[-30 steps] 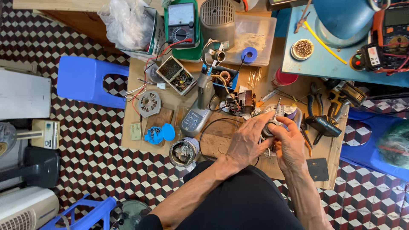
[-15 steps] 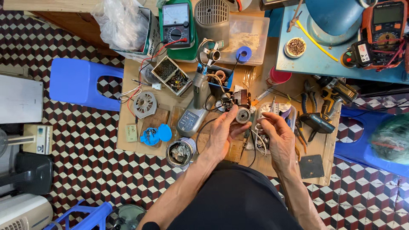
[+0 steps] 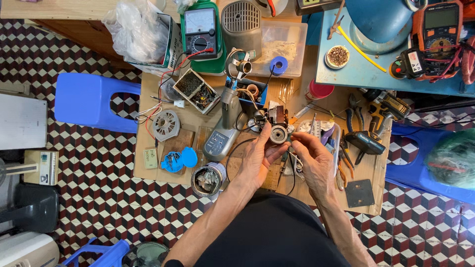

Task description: The person works at a cluttered repair bench on a small appliance motor assembly. They hold a cylindrical motor part, manipulate it with a screwdriver, wipe components with a tissue, measure parts with a ruler, and sort small parts and hardware into a box lined with a plastic bag.

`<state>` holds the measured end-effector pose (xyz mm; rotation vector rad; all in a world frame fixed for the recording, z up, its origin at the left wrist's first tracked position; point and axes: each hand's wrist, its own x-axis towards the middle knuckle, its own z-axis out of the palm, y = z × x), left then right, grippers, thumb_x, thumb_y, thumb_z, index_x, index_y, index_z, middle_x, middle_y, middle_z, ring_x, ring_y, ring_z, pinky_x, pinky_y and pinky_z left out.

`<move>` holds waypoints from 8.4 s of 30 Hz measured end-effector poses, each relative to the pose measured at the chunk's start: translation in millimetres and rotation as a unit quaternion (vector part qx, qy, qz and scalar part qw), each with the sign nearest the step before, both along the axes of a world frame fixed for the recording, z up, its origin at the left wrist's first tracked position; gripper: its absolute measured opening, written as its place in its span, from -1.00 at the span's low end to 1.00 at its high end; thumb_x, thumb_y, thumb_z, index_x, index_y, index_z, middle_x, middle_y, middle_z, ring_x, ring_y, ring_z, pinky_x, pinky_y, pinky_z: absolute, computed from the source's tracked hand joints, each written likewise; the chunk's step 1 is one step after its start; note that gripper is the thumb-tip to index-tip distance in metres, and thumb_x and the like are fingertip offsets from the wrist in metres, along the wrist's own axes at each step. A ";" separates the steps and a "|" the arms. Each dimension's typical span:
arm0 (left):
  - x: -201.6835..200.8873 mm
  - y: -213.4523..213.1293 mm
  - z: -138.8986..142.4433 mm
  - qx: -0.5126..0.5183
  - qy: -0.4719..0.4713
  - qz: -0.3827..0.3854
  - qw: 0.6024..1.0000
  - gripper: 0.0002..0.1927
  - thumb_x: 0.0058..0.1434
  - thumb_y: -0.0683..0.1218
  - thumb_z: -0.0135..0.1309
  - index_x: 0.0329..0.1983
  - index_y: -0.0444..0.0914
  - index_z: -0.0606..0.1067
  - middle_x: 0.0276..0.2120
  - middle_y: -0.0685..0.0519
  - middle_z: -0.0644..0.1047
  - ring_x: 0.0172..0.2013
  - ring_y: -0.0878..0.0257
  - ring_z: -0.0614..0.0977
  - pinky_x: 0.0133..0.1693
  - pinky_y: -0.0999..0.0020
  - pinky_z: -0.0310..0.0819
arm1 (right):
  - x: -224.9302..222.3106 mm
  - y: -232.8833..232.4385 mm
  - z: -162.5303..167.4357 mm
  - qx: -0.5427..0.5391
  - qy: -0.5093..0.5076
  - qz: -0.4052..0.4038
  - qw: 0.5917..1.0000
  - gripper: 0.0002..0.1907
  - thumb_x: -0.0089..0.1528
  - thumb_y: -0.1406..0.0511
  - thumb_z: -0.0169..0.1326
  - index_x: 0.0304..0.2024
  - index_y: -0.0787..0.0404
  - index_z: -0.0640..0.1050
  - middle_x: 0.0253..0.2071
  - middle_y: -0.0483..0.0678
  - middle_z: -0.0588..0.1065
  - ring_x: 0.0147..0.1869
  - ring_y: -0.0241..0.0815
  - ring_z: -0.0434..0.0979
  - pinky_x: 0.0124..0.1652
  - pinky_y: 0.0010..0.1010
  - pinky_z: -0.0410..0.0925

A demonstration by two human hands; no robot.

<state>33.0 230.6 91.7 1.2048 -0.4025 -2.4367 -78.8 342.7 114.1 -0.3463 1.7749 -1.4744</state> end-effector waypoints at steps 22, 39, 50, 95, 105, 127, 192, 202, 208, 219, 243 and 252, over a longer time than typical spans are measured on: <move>-5.6 -0.7 -5.3 0.047 0.008 0.036 0.998 -0.48 0.24 0.15 0.20 0.01 -0.36 0.52 -0.16 -0.05 0.63 -0.21 0.22 0.72 -0.19 0.42 0.71 | 2.5 -4.3 1.9 -0.037 -0.014 0.016 0.999 -0.72 0.33 0.31 0.09 0.08 0.25 0.59 0.00 -0.06 0.58 0.09 -0.30 0.56 0.10 -0.47 0.44; -9.4 1.6 -6.0 0.034 -0.008 0.037 0.999 -0.51 0.21 0.15 0.23 0.00 -0.29 0.53 -0.16 0.01 0.63 -0.22 0.25 0.71 -0.16 0.41 0.69 | 7.2 -12.5 16.9 -0.020 0.208 0.091 0.974 -0.66 0.34 0.36 0.06 0.17 0.21 0.56 0.11 -0.01 0.53 0.10 -0.23 0.55 0.05 -0.46 0.42; -9.2 4.9 -10.2 0.032 -0.001 0.039 0.999 -0.53 0.21 0.15 0.24 -0.01 -0.28 0.53 -0.20 0.03 0.63 -0.26 0.27 0.71 -0.20 0.44 0.68 | 7.8 -14.9 16.8 0.000 0.294 0.111 0.949 -0.69 0.35 0.35 0.06 0.14 0.24 0.57 0.21 0.07 0.50 0.27 -0.08 0.52 0.18 -0.35 0.38; -6.2 13.7 46.0 -0.638 -0.164 -0.095 0.747 -0.24 0.21 -0.17 0.30 0.41 -0.20 0.19 0.15 -0.05 0.53 0.16 0.09 0.63 0.20 0.25 0.58 | 1.0 -12.2 19.7 -0.127 -0.227 -0.077 0.962 -0.58 0.34 0.28 0.07 0.23 0.29 0.50 0.01 -0.06 0.54 0.04 -0.32 0.50 0.11 -0.40 0.39; -6.2 14.9 44.8 -0.671 -0.170 -0.107 0.714 -0.23 0.23 -0.15 0.31 0.44 -0.19 0.20 0.16 -0.04 0.52 0.18 0.09 0.61 0.21 0.25 0.58 | -1.1 -11.0 9.1 -0.128 -0.241 -0.087 0.958 -0.59 0.32 0.26 0.11 0.20 0.28 0.50 0.02 -0.06 0.53 0.05 -0.29 0.47 0.09 -0.38 0.35; -7.4 18.9 37.5 -0.655 -0.171 -0.116 0.727 -0.25 0.22 -0.10 0.32 0.42 -0.17 0.24 0.14 -0.05 0.51 0.16 0.10 0.62 0.18 0.27 0.60 | -2.3 -9.3 11.3 -0.114 -0.203 -0.083 0.969 -0.63 0.31 0.29 0.12 0.13 0.31 0.54 -0.03 -0.05 0.57 -0.01 -0.28 0.54 0.05 -0.36 0.42; -114.3 -13.4 49.0 -0.594 -0.161 -0.150 0.774 -0.60 0.14 -0.18 0.25 0.08 -0.18 0.56 -0.03 0.05 0.59 -0.09 0.26 0.68 -0.03 0.38 0.62 | -90.4 -22.3 9.6 -0.207 -0.168 -0.128 0.955 -0.59 0.37 0.33 -0.01 0.23 0.41 0.46 0.12 0.08 0.52 0.16 -0.19 0.53 0.21 -0.35 0.40; -133.3 -15.3 36.7 -0.618 -0.157 -0.147 0.757 -0.58 0.14 -0.21 0.24 0.10 -0.20 0.54 0.01 0.02 0.59 -0.02 0.22 0.69 0.05 0.35 0.62 | -106.1 -28.2 2.4 -0.211 -0.208 -0.156 0.942 -0.59 0.35 0.36 -0.02 0.23 0.40 0.45 0.16 0.10 0.50 0.21 -0.17 0.52 0.25 -0.32 0.36; -135.8 -18.1 30.1 -0.662 -0.170 -0.150 0.714 -0.61 0.15 -0.20 0.23 0.08 -0.21 0.54 0.00 0.00 0.58 -0.04 0.18 0.68 0.03 0.35 0.63 | -108.4 -32.6 -4.6 -0.179 -0.202 -0.140 0.953 -0.56 0.37 0.27 -0.01 0.24 0.39 0.45 0.10 0.07 0.51 0.16 -0.22 0.52 0.20 -0.36 0.38; -130.1 -22.0 34.8 -0.673 -0.182 -0.200 0.688 -0.63 0.12 -0.17 0.23 0.02 -0.24 0.51 -0.12 -0.03 0.53 -0.15 0.12 0.66 -0.13 0.31 0.63 | -109.3 -31.0 -30.1 -0.174 -0.340 -0.107 0.918 -0.61 0.37 0.12 -0.02 0.06 0.27 0.51 0.00 -0.01 0.56 0.02 -0.22 0.56 0.04 -0.31 0.40; 19.2 2.4 16.2 -0.402 -0.101 -0.461 0.785 -0.38 0.07 -0.03 0.36 0.23 -0.15 0.49 -0.10 0.04 0.67 -0.05 0.24 0.69 0.03 0.33 0.56 | -15.2 52.5 -56.2 0.009 -0.351 0.098 0.931 -0.43 0.13 0.29 0.29 0.15 0.31 0.44 -0.07 0.05 0.53 0.02 -0.17 0.54 0.04 -0.37 0.43; 42.2 2.1 17.2 -0.457 -0.080 -0.386 0.797 -0.50 0.17 0.01 0.27 0.18 -0.16 0.52 0.00 0.04 0.62 0.03 0.24 0.65 0.07 0.33 0.53 | -7.3 44.3 -59.6 0.000 -0.364 0.084 0.928 -0.46 0.17 0.29 0.21 0.16 0.39 0.47 0.02 0.03 0.54 0.09 -0.18 0.56 0.11 -0.32 0.44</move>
